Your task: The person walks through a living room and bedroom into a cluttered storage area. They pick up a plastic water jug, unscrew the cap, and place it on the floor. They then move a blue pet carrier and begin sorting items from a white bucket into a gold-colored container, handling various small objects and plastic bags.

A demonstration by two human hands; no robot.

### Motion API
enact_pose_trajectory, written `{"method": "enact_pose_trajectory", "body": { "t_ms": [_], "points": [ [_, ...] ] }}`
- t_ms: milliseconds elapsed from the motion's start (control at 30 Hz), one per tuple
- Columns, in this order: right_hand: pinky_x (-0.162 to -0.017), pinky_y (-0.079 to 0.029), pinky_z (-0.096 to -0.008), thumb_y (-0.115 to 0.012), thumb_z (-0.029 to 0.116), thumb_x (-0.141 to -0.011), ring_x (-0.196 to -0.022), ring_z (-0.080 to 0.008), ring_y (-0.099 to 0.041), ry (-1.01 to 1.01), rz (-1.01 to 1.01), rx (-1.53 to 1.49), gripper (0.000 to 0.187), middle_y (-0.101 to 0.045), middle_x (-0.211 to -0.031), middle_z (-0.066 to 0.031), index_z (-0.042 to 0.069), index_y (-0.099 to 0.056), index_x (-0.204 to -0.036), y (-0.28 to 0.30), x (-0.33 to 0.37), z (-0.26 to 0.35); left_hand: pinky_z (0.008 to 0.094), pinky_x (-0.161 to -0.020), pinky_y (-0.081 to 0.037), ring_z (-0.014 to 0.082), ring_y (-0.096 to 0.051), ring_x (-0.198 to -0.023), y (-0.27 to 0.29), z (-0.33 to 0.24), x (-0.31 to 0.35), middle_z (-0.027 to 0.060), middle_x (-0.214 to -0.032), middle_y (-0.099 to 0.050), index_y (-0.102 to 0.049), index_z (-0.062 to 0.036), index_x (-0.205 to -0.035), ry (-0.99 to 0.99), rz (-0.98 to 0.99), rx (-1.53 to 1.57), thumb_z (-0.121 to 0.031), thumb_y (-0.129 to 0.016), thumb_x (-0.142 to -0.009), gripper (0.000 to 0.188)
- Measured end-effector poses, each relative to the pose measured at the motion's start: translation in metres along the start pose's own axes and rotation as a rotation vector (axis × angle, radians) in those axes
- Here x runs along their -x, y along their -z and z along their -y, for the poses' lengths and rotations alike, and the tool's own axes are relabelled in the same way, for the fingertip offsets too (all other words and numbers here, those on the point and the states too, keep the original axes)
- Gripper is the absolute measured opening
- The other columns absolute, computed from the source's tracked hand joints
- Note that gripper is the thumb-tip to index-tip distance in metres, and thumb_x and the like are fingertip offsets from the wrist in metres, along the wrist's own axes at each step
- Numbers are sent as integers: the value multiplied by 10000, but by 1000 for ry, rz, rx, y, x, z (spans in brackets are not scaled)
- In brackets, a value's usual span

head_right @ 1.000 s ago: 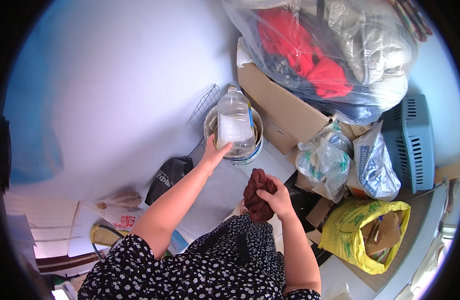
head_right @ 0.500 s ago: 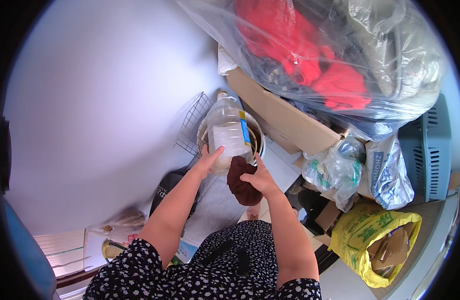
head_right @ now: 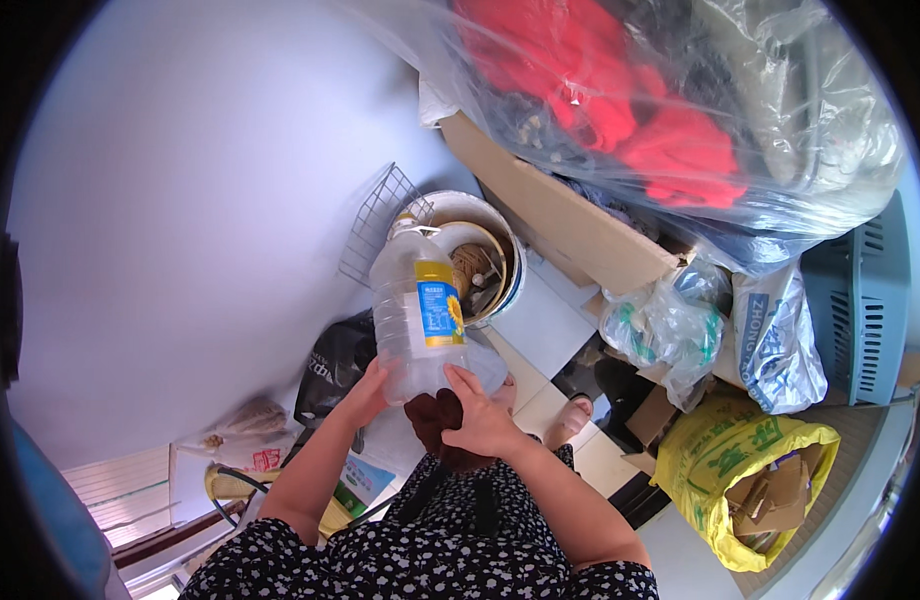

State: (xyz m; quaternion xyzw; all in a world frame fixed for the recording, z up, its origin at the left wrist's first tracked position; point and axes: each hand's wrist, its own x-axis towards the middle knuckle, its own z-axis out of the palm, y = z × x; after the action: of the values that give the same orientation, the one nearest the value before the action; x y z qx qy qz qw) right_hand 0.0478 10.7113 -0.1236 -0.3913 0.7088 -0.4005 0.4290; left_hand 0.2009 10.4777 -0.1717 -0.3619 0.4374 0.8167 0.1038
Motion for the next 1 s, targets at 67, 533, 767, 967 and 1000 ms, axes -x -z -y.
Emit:
{"method": "enact_pose_trajectory", "body": {
  "t_ms": [67, 533, 767, 967, 1000],
  "points": [
    [-943, -435, -409, -698, 273, -645, -1213, -366, -444, -71, 83, -52, 999, -272, -1443, -149, 73, -161, -1463, -8, 1, 0, 476, -1011, -354, 235, -295, -1338, 0, -1, 18, 12, -1456, -288, -120, -199, -1469, 13, -39, -35, -468, -660, -802, 900],
    [-940, -440, -455, -710, 252, -637, -1173, -407, -486, -231, 51, -52, 1047, -195, -1481, -156, 133, -98, -1479, -51, -30, -30, 519, -1021, -310, 264, -256, -1345, 33, 2, 25, 66, -1504, -178, -16, -232, -1484, 329, -138, -432, -294, -686, -728, 1012],
    [-917, -458, -458, -711, 270, -629, -1205, -392, -471, -289, 135, 74, 1062, -151, -1519, -153, 138, -90, -1480, -53, -46, -19, 458, -1027, -332, 249, -342, -1290, 16, -14, 14, 74, -1428, -304, -96, -231, -1472, 362, -223, -331, -160, -635, -780, 880],
    [-891, -477, -449, -704, 266, -632, -1215, -373, -471, -268, 99, 119, 1082, -127, -1526, -161, 146, -48, -1485, -70, -54, -25, 419, -986, -380, 287, -321, -1291, 89, 9, -10, 155, -1422, -248, -127, -122, -1467, -147, -304, -823, -184, -659, -805, 852],
    [-890, -478, -447, -702, 265, -631, -1218, -370, -468, -272, 100, 92, 1087, -122, -1527, -163, 142, -41, -1485, -70, -56, -28, 409, -938, -421, 305, -331, -1269, 70, -8, -8, 184, -1407, -248, -132, -100, -1464, -235, -414, -883, -217, -666, -802, 859]
  ]
}}
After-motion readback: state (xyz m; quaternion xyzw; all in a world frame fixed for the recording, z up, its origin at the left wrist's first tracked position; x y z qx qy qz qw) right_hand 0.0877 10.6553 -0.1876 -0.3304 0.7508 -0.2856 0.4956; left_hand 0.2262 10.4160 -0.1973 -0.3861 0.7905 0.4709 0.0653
